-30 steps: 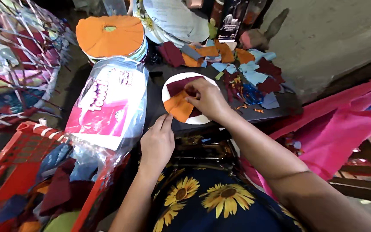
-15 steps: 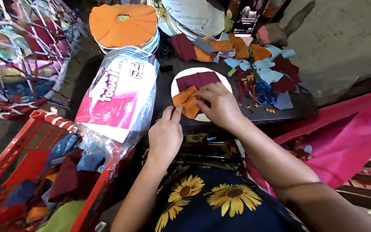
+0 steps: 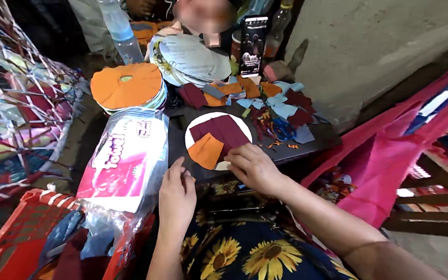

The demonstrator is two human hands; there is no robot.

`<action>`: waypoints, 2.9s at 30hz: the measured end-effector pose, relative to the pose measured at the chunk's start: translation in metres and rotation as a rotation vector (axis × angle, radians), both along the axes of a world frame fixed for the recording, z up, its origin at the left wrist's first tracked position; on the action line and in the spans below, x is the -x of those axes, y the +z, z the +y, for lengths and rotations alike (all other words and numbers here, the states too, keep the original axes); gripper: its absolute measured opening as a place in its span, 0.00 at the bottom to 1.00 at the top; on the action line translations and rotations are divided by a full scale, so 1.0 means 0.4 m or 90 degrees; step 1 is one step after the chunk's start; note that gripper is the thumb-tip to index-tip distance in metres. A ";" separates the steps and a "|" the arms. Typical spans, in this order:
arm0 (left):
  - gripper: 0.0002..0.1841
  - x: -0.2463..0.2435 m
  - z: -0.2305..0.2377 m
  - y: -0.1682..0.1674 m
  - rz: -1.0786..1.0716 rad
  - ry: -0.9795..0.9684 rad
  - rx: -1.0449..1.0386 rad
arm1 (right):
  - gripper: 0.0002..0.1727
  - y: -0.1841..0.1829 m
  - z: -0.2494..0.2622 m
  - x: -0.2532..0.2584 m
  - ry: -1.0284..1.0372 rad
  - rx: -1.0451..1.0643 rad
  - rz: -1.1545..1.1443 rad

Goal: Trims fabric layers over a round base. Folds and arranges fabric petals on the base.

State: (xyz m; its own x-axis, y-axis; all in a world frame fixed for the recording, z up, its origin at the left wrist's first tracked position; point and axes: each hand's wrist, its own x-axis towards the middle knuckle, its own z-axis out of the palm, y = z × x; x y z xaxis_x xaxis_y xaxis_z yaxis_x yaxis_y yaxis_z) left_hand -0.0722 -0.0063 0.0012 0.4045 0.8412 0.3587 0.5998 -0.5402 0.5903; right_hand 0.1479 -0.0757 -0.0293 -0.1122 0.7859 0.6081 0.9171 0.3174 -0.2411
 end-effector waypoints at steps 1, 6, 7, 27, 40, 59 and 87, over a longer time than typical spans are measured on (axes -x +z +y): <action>0.19 0.009 -0.002 0.004 -0.018 -0.012 0.022 | 0.15 -0.011 -0.020 -0.003 -0.001 0.005 -0.015; 0.25 0.027 -0.015 0.004 -0.179 -0.113 0.189 | 0.17 -0.044 -0.063 0.001 -0.012 0.026 -0.066; 0.25 0.026 -0.016 0.001 -0.216 -0.137 0.228 | 0.17 -0.044 -0.064 0.007 -0.014 0.024 -0.070; 0.26 -0.018 -0.108 0.011 -0.200 -0.311 0.095 | 0.14 0.087 -0.109 0.093 0.192 0.344 0.676; 0.22 -0.019 -0.063 -0.017 -0.414 -0.231 0.496 | 0.09 0.076 -0.078 0.068 0.089 0.276 0.706; 0.20 -0.026 -0.095 -0.022 -0.214 -0.215 0.250 | 0.08 0.093 -0.068 0.063 0.099 0.335 0.506; 0.08 -0.039 -0.007 0.030 0.021 -0.049 0.125 | 0.05 0.133 0.062 0.007 -0.029 0.321 0.457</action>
State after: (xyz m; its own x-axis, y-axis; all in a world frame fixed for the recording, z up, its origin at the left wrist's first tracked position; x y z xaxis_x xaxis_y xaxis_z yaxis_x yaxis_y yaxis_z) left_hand -0.0565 -0.0090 0.0131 0.4787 0.8603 0.1756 0.5826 -0.4608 0.6695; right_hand 0.1451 -0.0508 0.0238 0.2018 0.9745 0.0983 0.4985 -0.0158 -0.8667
